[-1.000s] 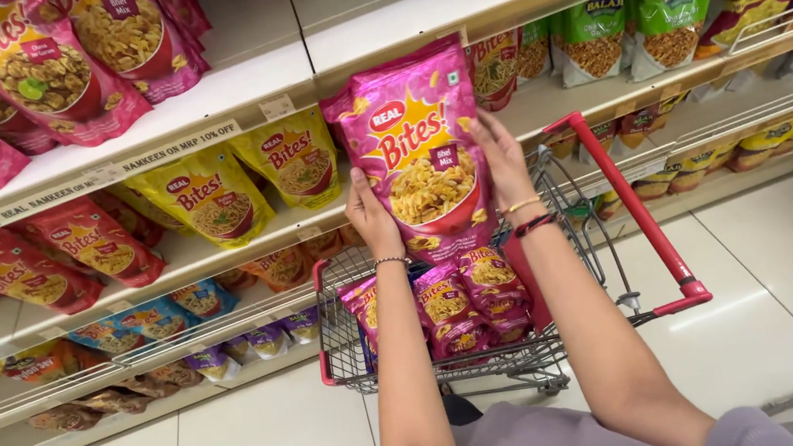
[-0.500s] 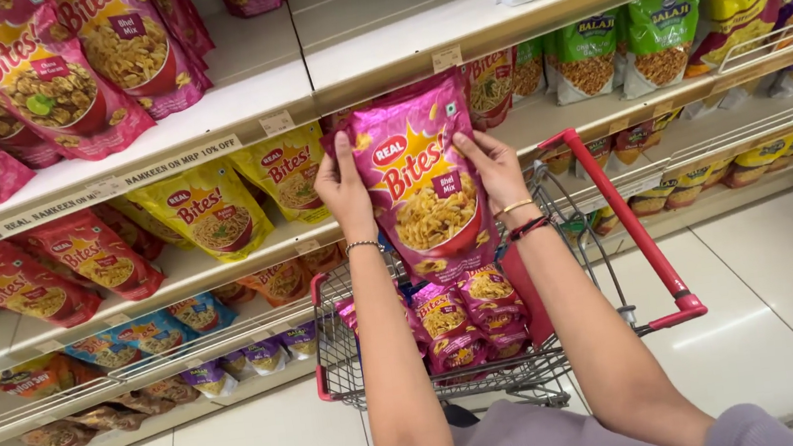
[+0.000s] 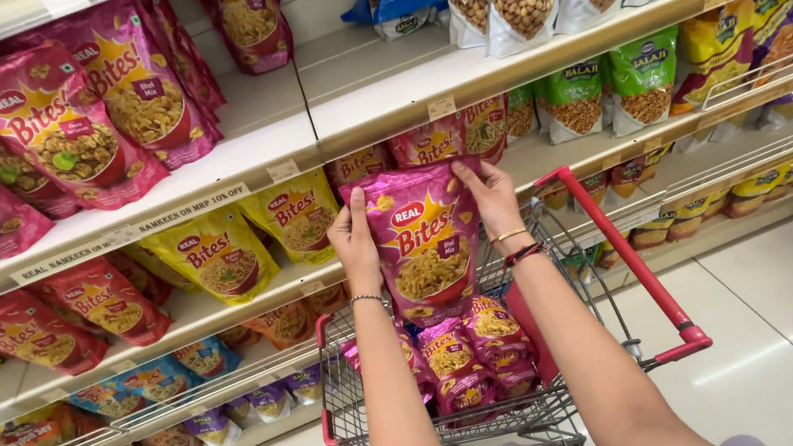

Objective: Browsing snack shelves and placing selected bags of chips and namkeen into a shopping cart in a convenience store.

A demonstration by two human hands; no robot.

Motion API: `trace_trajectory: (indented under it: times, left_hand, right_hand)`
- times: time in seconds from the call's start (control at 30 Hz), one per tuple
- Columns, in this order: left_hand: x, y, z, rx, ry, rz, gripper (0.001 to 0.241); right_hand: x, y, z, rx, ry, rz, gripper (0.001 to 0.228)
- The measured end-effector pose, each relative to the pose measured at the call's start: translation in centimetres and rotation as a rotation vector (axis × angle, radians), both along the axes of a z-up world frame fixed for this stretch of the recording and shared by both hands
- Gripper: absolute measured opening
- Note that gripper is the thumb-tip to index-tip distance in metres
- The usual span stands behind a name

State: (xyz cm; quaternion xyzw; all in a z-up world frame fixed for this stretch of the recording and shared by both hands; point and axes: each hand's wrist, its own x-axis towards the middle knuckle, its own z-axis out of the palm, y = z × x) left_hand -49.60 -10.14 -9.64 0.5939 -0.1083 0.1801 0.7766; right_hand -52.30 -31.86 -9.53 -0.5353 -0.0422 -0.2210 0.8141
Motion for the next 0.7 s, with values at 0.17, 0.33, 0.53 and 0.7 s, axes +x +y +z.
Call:
trace_trajectory:
  times: [0.17,0.33,0.53,0.7]
  left_hand:
    - [1.5,2.7,-0.4,0.157,-0.001,-0.059,0.056]
    - [-0.2,3.3,2.2,0.061,0.009,-0.168,0.044]
    - [0.5,3.4,1.4,0.003,0.017,-0.287,0.038]
    - [0.6,2.4,-0.6,-0.18,0.091,-0.302,0.038]
  right_hand:
    - [-0.5,-1.0,1.4,-0.035,-0.035,0.027,0.016]
    - [0.0,-1.8,1.9,-0.013,-0.048,0.112,0.017]
    - [-0.4,-1.7,2.6,0.06,0.045,0.146,0.016]
    - [1.1,-0.8,2.1,0.212,0.064,0.131,0.016]
